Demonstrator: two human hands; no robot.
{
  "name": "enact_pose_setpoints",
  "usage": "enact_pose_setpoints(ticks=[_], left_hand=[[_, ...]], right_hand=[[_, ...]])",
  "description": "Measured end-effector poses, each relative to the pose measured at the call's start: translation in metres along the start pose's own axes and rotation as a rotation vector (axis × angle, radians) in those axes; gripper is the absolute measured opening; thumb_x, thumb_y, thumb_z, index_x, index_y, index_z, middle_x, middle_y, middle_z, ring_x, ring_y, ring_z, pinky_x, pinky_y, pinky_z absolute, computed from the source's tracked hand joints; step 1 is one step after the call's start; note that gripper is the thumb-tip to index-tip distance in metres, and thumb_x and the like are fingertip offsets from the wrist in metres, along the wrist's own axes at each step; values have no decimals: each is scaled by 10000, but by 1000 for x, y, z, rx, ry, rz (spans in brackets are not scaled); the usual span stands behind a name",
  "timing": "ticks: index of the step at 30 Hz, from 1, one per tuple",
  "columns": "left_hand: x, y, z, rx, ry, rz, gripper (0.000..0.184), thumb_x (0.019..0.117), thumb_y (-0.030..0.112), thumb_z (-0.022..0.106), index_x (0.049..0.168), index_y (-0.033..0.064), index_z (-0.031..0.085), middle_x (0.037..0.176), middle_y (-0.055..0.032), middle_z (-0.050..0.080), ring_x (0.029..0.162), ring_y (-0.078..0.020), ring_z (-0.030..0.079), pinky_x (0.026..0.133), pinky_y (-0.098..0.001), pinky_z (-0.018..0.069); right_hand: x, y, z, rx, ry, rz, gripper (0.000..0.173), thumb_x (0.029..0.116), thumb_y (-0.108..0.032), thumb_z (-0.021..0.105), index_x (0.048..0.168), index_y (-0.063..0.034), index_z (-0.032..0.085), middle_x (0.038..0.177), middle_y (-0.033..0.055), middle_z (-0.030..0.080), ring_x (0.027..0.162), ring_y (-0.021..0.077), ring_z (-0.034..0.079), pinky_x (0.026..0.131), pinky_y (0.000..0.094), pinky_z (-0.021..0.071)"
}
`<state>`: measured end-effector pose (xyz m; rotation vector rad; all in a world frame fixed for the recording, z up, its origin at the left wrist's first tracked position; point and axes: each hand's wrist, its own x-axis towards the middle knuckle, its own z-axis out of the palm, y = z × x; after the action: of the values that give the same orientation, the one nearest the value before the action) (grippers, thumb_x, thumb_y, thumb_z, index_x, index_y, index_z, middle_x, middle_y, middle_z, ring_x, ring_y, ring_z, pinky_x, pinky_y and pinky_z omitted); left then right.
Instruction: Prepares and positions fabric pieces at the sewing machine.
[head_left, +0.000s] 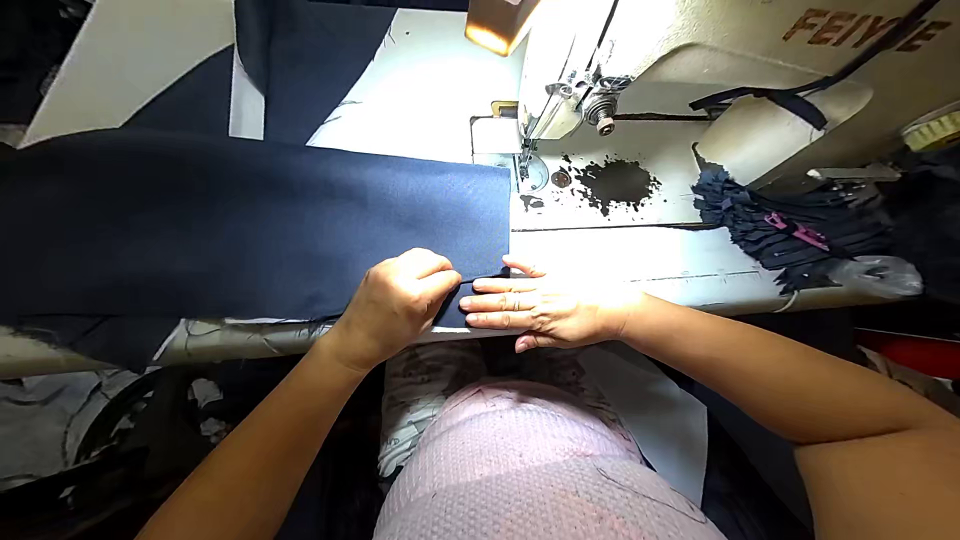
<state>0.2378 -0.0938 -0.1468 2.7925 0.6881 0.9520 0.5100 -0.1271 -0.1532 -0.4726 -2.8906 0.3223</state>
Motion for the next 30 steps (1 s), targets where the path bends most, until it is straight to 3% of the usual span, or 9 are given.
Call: enact_pose_setpoints(ticks=[3,5,8,9,14,18,21,30], left_hand=[[2,1,-1,18,-42,-16,266,959,54,562,1111,45,780,936,-132,715,912,-281,697,779,-394,572],[4,0,-1,2,-70,-7,279,935,33,553,1089,43,784,951,-137,701,932,-289,680,802,-412,561],[4,-2,0,-37,-104,-8,286,937,37,530,1094,22,769,1173,-178,719,1174,-323,672,1045,-447,523],[4,-3,1,-43,-107,-4,281,944,37,526,1093,16,763,1189,-177,721,1198,-327,667,1067,-450,510],[5,-3,0,-41,-149,7,388,913,20,513,1206,97,756,1181,-159,706,1187,-328,647,1041,-470,505],[3,-3,1,-55,-197,-33,402,930,52,490,1230,131,746,1374,-124,660,1348,-361,567,1115,-587,423],[2,-4,2,-65,-222,-39,424,933,61,470,1262,129,729,1378,-110,662,1359,-362,559,1098,-636,411],[1,-4,4,-70,-218,-34,434,931,59,469,1270,135,729,1376,-105,665,1359,-360,560,1095,-653,404]], right_hand=[[1,0,-1,18,0,2,489,1052,-326,489,1504,-146,541,1584,26,487,1530,223,346,1261,585,112],[0,0,2,36,19,-2,485,1050,-321,497,1495,-136,550,1579,28,493,1529,224,347,1258,584,106],[0,2,4,33,23,-12,495,1064,-343,454,1506,-136,537,1585,22,486,1534,212,336,1261,575,99],[0,2,4,29,23,-16,499,1069,-351,440,1510,-137,531,1588,19,482,1535,209,333,1261,574,97],[0,3,6,21,34,-31,504,1077,-354,417,1517,-131,520,1585,18,485,1527,204,347,1260,574,90],[0,3,7,34,50,-31,506,1076,-358,413,1512,-129,526,1580,18,492,1524,204,353,1259,567,94],[0,3,5,33,40,-30,504,1074,-354,421,1514,-130,524,1577,20,497,1521,200,359,1259,563,96],[0,4,7,30,41,-30,512,1071,-361,429,1519,-129,517,1581,21,491,1522,190,356,1258,567,96]])
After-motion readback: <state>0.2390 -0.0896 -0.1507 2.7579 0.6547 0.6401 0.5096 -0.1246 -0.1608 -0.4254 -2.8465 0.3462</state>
